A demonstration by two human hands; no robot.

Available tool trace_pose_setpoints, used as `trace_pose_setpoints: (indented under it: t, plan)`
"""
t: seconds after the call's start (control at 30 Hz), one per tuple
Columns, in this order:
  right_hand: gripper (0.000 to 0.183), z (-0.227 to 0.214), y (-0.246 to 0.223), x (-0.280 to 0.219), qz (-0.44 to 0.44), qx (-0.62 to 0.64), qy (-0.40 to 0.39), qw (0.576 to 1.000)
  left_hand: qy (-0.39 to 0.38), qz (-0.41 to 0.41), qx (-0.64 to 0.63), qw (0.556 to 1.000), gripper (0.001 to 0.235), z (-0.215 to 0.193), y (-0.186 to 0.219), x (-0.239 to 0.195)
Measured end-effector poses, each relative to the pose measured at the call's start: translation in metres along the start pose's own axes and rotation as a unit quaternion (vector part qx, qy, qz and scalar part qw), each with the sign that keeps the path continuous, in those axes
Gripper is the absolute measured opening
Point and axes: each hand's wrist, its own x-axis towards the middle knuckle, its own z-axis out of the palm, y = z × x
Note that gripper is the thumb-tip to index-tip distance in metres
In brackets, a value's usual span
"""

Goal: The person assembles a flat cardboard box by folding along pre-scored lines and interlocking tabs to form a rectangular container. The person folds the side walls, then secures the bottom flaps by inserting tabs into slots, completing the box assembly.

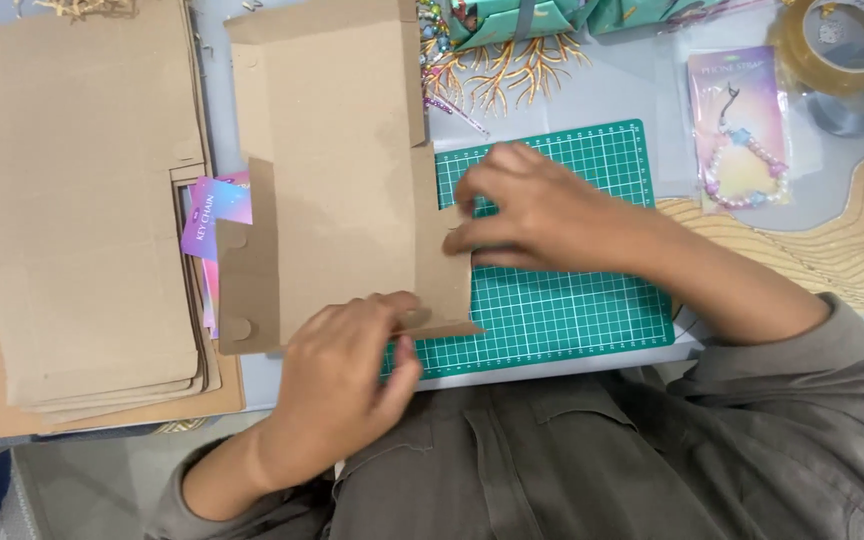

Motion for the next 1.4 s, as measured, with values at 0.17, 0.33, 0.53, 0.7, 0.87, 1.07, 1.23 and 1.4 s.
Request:
trace_pose_setpoints:
  t: [0.17,0.33,0.53,0.7,0.87,1.07,1.23,1.4]
  plan:
    - [0.01,0.018,-0.012,0.013,-0.105,0.016,0.1,0.989,0.005,-0.003,-0.056,0.998,0.008,-0.012,-0.007,-0.005]
    - [0.008,0.015,-0.016,0.019,-0.17,-0.009,0.132,0.976,0.0,0.055,-0.014,0.998,0.019,-0.01,-0.009,-0.011]
    - [0.012,0.015,-0.013,0.017,-0.209,-0.04,0.147,0.966,0.105,0.042,-0.052,0.992,0.015,-0.011,-0.013,-0.027]
    - [0.01,0.017,-0.008,0.017,-0.219,-0.058,0.149,0.963,0.147,0.016,-0.085,0.985,0.019,0.0,-0.013,-0.033]
    - [0.009,0.005,-0.003,0.015,-0.254,-0.103,0.168,0.947,0.171,-0.013,0.071,0.983,0.017,0.006,-0.004,-0.008]
    - [0.012,0.008,-0.006,0.012,-0.175,-0.091,0.258,0.946,0.238,0.041,0.223,0.944,0.021,0.026,-0.014,0.043]
    - [0.028,0.016,0.007,0.01,-0.126,-0.068,0.241,0.96,0.232,0.065,0.329,0.913,0.021,0.033,-0.018,0.066]
    - [0.012,0.013,0.014,0.026,-0.139,-0.129,0.266,0.945,0.128,0.034,0.206,0.97,0.019,0.029,-0.023,0.068]
